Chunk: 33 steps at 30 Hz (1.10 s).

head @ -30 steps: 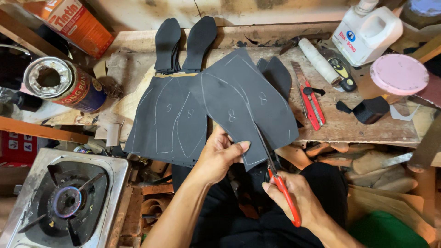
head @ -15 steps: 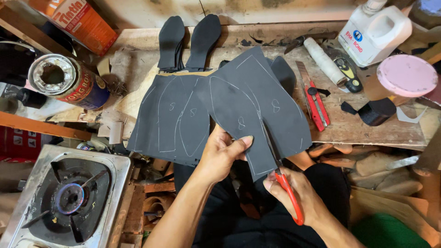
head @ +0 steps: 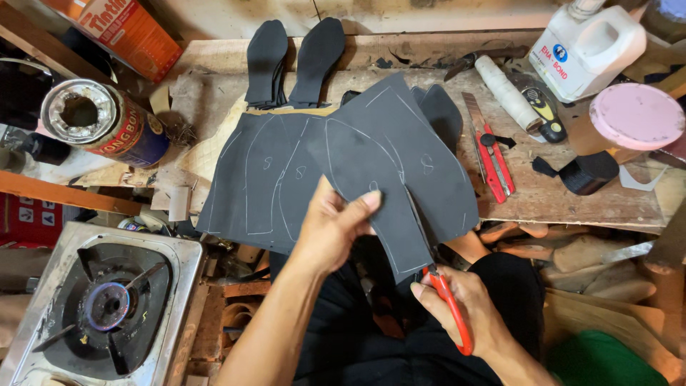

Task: The person uses red-handled scissors to cut black rubber insoles along white chalk outlines. They repeatedly pick up sheets, cut out individual insole shapes, and place the finished pieces on the workbench.

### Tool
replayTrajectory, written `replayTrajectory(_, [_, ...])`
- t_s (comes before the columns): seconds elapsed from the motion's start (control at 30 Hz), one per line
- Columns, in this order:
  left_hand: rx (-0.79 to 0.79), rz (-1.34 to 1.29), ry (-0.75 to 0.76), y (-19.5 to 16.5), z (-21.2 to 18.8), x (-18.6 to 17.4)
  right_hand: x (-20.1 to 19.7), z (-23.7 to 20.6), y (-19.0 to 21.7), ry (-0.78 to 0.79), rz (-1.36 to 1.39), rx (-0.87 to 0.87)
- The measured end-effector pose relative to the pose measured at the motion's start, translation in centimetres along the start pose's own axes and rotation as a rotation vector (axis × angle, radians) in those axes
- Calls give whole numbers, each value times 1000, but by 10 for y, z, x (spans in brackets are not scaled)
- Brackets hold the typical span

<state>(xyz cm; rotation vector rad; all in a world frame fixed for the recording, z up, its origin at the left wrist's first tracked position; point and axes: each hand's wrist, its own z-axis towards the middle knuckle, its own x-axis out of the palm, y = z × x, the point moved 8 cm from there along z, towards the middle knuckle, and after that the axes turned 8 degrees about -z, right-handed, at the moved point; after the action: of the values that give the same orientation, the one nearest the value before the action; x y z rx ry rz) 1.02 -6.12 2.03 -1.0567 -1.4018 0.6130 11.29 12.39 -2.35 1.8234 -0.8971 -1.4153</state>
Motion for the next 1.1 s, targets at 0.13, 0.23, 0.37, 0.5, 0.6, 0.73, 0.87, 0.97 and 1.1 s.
replayTrajectory(0.13, [98, -9, -11, -16, 0, 2, -1, 6, 6, 11, -59, -46])
replayTrajectory(0.23, [81, -4, -37, -14, -5, 5, 1, 10, 10, 46, 44, -52])
replayTrajectory(0.37, [89, 49, -58, -13, -9, 3, 2, 9, 16, 50, 114, -83])
replayTrajectory(0.5, [100, 47, -53, -12, -10, 0, 4, 6, 14, 70, 102, -48])
replayTrajectory(0.6, [99, 54, -52, -12, -10, 0, 4, 4, 15, 41, 97, -76])
replayTrajectory(0.73, [102, 17, -36, -13, -10, 1, 4, 3, 15, -9, 23, -119])
replayTrajectory(0.87, [88, -22, -28, -12, -7, 0, 3, 2, 17, -33, 16, -177])
replayTrajectory(0.97, [103, -36, -23, -11, -7, 0, 6, 1, 12, 6, 120, -85])
replayTrajectory(1.1, [96, -32, -30, -10, -7, -2, 5, 3, 18, 42, 26, -106])
